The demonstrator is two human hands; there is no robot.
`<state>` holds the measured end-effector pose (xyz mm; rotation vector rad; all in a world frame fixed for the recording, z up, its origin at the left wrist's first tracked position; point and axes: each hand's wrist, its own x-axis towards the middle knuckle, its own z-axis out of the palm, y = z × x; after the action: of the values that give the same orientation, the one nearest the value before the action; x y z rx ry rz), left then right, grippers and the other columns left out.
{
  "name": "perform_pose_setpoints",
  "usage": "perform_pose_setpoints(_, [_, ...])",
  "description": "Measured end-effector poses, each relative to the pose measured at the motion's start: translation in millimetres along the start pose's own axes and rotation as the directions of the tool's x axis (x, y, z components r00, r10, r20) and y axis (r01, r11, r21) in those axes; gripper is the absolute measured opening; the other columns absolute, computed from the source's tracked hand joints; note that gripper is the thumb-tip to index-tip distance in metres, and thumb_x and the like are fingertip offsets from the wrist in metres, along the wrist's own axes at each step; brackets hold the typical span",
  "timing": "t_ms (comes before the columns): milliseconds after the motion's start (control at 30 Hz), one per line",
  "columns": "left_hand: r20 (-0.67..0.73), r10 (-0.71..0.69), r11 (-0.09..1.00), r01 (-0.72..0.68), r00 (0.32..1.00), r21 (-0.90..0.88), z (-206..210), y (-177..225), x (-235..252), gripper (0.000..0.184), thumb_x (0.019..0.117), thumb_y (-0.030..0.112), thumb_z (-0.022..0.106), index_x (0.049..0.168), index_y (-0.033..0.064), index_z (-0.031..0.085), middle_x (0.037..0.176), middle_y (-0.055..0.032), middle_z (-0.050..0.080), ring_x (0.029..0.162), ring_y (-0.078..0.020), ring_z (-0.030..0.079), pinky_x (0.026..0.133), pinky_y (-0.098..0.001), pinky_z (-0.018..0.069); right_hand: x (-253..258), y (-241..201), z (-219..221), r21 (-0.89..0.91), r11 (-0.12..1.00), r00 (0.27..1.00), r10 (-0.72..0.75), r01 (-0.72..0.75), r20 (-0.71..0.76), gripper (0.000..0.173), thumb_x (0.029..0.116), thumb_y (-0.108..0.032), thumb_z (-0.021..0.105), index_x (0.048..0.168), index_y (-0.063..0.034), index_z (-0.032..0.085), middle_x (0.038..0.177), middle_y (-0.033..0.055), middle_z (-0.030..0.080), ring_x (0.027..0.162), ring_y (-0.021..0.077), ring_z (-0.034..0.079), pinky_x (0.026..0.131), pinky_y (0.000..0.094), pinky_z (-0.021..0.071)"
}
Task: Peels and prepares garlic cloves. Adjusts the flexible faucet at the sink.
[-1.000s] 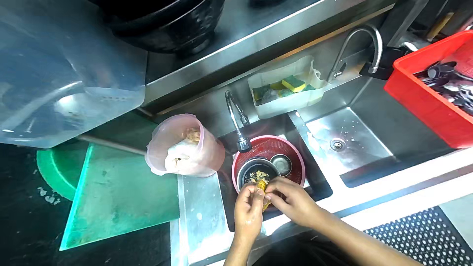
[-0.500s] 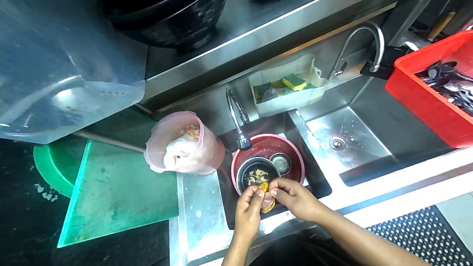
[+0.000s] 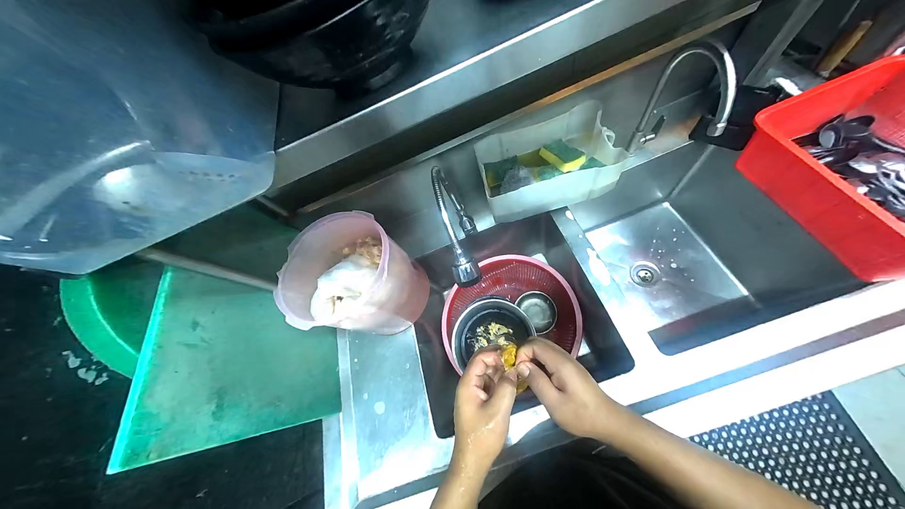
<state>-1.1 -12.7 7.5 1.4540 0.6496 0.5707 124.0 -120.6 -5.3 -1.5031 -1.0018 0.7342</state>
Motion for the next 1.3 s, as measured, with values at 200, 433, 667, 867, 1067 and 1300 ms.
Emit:
perform_pose_setpoints(200, [-0.071, -0.036, 0.999, 0.039, 0.997, 0.038, 5.1, -1.1, -0.7, 0.018, 0.0905, 0.005, 0.06, 0.105, -0.0043, 0.067, 0.09, -0.0112, 0.071, 0.08, -0.0172, 0.07, 0.075, -0.0305, 0.0599, 2.2, -4.0, -6.4, 0.121, 0.976, 0.984, 0.176, -0.179, 0.036, 0.023, 0.1077, -0.025, 0.047, 0.104, -0.0097, 0.063, 0.1, 0.0028, 0.062, 0.09, 0.0075, 0.062, 0.081, 0.025, 0.054])
perform_pose_setpoints(433, [-0.052, -0.075, 0.991, 0.08, 0.996, 0.106, 5.9, -0.3, 1.7, 0.016, 0.0918, 0.008, 0.066, 0.105, -0.0002, 0.065, 0.089, -0.0094, 0.07, 0.081, -0.0159, 0.069, 0.074, -0.0286, 0.0589, 3.3, 3.6, -5.0, 0.16, 0.975, 0.988, 0.152, -0.156, 0.036, 0.023, 0.108, -0.023, 0.045, 0.102, -0.0085, 0.062, 0.097, 0.0037, 0.063, 0.089, 0.0095, 0.064, 0.082, 0.0274, 0.0557])
perform_pose_setpoints(667, [-0.018, -0.138, 0.973, 0.139, 0.99, 0.184, 0.4, -0.6, 6.1, 0.013, 0.0902, 0.008, 0.059, 0.099, 0.001, 0.065, 0.082, -0.0079, 0.07, 0.072, -0.0172, 0.07, 0.066, -0.0317, 0.0611, 3.6, 13.3, -2.3, 0.611, 0.743, 0.955, 0.284, -0.274, 0.083, 0.022, 0.1063, -0.019, 0.04, 0.099, -0.0075, 0.058, 0.083, 0.0028, 0.06, 0.075, 0.0137, 0.062, 0.076, 0.033, 0.0563])
perform_pose_setpoints(867, [-0.002, -0.224, 0.949, 0.219, 0.975, 0.228, -6.1, 0.8, 12.5, 0.014, 0.0926, 0.011, 0.059, 0.099, 0.0015, 0.068, 0.081, -0.0074, 0.071, 0.071, -0.0169, 0.07, 0.063, -0.0312, 0.0601, 2.4, 22.8, -1.6, 0.711, 0.658, 0.947, 0.32, -0.248, 0.034, 0.026, 0.1085, -0.02, 0.038, 0.108, -0.0037, 0.057, 0.097, 0.0097, 0.067, 0.079, 0.0163, 0.065, 0.076, 0.0343, 0.0561])
perform_pose_setpoints(1067, [-0.009, -0.234, 0.946, 0.23, 0.972, 0.228, -10.4, -2.9, 14.2, 0.013, 0.095, 0.015, 0.066, 0.093, 0.0037, 0.072, 0.079, -0.0059, 0.071, 0.072, -0.0145, 0.068, 0.067, -0.0289, 0.0582, 3.3, 14.2, -1.2, 0.234, 0.934, 0.963, 0.267, -0.27, 0.045, 0.042, 0.0925, -0.036, 0.076, 0.119, -0.0084, 0.057, 0.099, 0.0038, 0.066, 0.087, 0.0127, 0.067, 0.08, 0.0316, 0.059])
perform_pose_setpoints(1300, [0.12, -0.292, 0.931, 0.253, 0.949, 0.264, -20.3, -7.7, 12.5, 0.016, 0.098, 0.018, 0.064, 0.101, 0.0025, 0.069, 0.086, -0.0073, 0.072, 0.077, -0.0171, 0.071, 0.072, -0.0321, 0.061, 8.0, 14.0, -4.1, 0.159, 0.897, 0.909, 0.396, -0.413, 0.128, 0.024, 0.0975, -0.022, 0.068, 0.115, -0.0089, 0.057, 0.092, 0.0044, 0.068, 0.079, 0.0137, 0.069, 0.075, 0.0315, 0.06])
